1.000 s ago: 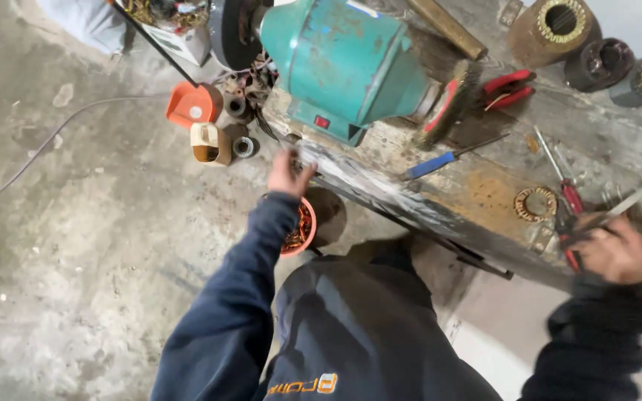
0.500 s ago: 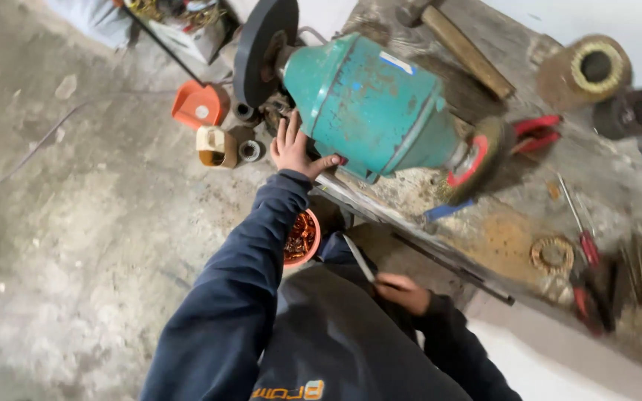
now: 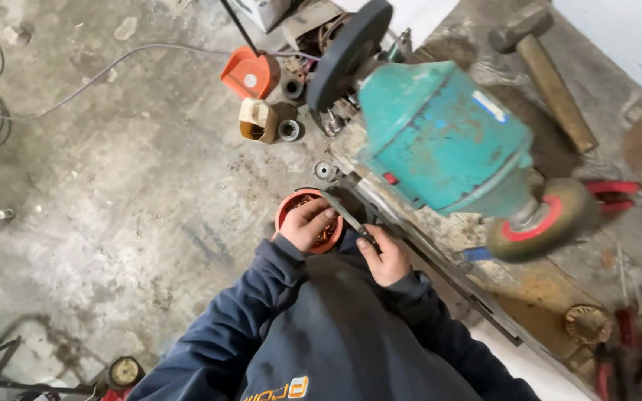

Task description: Stripping wire and insulation from motor stator coils using a knife and hand tools.

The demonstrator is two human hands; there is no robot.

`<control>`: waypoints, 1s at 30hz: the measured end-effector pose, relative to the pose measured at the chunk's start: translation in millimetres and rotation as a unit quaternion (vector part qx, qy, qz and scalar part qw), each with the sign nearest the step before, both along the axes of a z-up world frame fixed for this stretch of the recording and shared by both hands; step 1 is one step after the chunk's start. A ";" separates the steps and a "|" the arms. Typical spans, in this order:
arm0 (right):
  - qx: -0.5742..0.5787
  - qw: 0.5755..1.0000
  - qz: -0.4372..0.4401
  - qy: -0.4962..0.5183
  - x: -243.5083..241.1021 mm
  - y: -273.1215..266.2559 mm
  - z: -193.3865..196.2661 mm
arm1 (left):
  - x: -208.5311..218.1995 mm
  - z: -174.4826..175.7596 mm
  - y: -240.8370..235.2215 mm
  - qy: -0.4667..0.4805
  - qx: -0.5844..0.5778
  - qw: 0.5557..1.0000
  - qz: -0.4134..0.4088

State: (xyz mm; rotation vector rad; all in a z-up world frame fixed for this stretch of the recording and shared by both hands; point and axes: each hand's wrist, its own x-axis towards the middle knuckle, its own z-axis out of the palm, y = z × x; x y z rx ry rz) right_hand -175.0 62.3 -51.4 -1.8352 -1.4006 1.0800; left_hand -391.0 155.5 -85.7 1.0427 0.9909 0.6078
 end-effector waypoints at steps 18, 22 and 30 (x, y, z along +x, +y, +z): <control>0.070 0.968 -0.128 -0.203 -142.2 43.1 63.2 | -119.6 14.6 65.9 -0.381 -0.277 0.879 -0.078; -0.008 0.979 -0.148 -0.143 -121.7 64.2 55.3 | -95.0 6.4 88.4 -0.393 -0.277 0.870 -0.110; 0.030 0.973 -0.140 -0.181 -68.1 97.3 43.1 | -47.1 -2.8 122.7 -0.380 -0.242 0.886 -0.109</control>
